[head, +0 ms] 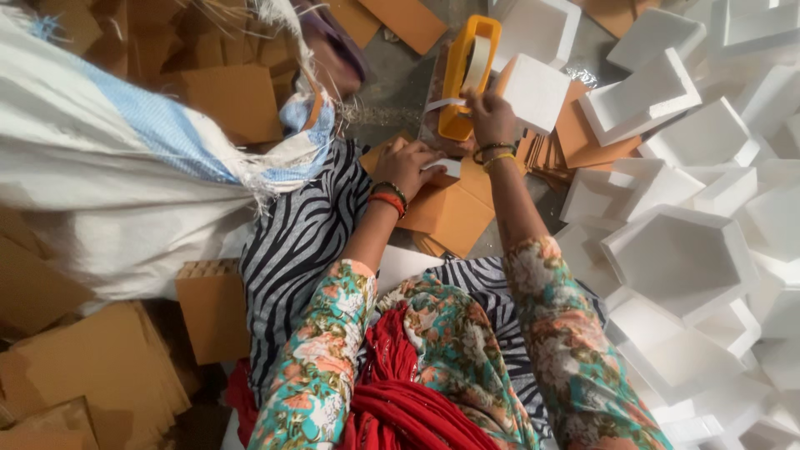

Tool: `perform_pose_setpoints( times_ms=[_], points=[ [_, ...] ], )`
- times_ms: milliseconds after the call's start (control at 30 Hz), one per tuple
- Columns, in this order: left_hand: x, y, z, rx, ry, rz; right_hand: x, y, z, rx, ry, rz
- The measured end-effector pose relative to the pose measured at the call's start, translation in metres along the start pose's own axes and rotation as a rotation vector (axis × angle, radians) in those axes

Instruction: The person assembles small cardboard boxes by inserting white foam inserts into the box base and folding the flaps. They use a tape dispenser to seal the boxes and place the finished units aside.

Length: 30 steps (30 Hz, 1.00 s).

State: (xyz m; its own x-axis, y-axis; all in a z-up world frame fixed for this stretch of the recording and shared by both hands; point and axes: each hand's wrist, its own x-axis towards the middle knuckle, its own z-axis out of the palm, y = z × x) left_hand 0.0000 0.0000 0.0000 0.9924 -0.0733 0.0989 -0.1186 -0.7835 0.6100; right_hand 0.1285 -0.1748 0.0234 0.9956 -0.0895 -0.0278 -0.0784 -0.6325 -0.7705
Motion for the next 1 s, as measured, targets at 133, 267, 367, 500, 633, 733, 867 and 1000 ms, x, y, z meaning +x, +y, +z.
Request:
perform_pose_setpoints(
  times_ms=[133,267,367,500,633,733,867,1000],
  points=[
    [-0.001,0.003,-0.001,-0.003,0.051,0.027,-0.056,0.048,-0.002,0.053,0.149,-0.298],
    [0.011,0.005,-0.002,0.008,0.055,0.037,-0.158,0.095,0.019,0.300,-0.056,0.085],
    [0.011,0.004,0.004,0.007,0.063,0.032,-0.146,0.114,0.030,0.165,-0.063,-0.084],
    [0.011,0.002,0.003,0.012,0.106,0.075,-0.108,0.108,0.027,-0.206,-0.157,-0.101],
    [0.006,0.002,0.003,0.008,0.129,0.092,-0.098,0.096,0.010,-0.509,-0.075,-0.504],
    [0.005,0.003,-0.002,0.004,0.148,0.102,-0.071,0.089,0.005,0.442,-0.512,-0.311],
    [0.001,0.005,-0.004,0.043,0.127,0.136,-0.019,0.082,0.014,0.634,-0.491,0.157],
    [-0.002,0.000,0.002,0.065,0.143,0.186,-0.008,0.093,0.017,-0.035,-0.525,0.196]
  ],
)
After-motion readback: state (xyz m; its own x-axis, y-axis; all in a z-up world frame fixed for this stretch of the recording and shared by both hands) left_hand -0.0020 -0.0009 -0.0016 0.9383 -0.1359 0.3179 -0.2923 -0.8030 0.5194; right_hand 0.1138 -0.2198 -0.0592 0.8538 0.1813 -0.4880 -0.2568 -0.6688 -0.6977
